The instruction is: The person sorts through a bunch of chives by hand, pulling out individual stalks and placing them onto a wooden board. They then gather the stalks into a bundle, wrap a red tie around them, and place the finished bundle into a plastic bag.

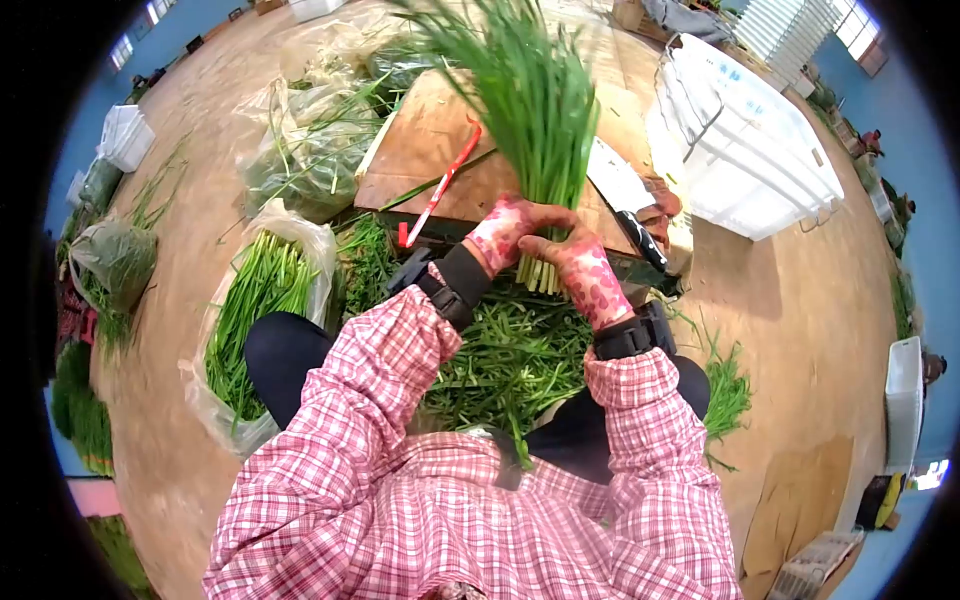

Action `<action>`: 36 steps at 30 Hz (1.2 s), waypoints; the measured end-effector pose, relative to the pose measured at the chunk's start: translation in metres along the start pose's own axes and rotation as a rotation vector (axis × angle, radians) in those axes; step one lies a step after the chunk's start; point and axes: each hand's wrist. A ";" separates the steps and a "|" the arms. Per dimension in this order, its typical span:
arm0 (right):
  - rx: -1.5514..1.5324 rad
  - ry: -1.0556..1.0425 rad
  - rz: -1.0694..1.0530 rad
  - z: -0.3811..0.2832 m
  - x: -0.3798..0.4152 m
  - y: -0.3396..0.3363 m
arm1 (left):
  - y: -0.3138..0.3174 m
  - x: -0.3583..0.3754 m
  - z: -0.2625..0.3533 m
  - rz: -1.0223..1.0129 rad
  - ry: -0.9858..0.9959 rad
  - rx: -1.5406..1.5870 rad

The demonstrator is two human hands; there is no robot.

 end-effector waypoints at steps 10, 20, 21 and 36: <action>-0.774 0.472 0.063 -0.019 0.019 -0.021 | -0.059 0.029 0.000 0.796 -0.178 -0.714; -0.981 0.288 0.100 -0.036 0.049 -0.064 | -0.082 0.051 -0.034 0.338 0.040 -0.919; -0.996 0.257 0.093 -0.039 0.053 -0.068 | -0.071 0.066 -0.017 0.235 0.006 -0.845; -1.180 0.076 0.101 -0.037 0.055 -0.093 | -0.095 0.049 0.053 -0.397 0.053 -0.571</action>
Point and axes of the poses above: each hand's wrist, its own x-axis away from the middle knuckle, its own y-axis out of the palm, z = x × y, and after that the axes turned 4 degrees about -y, right-handed
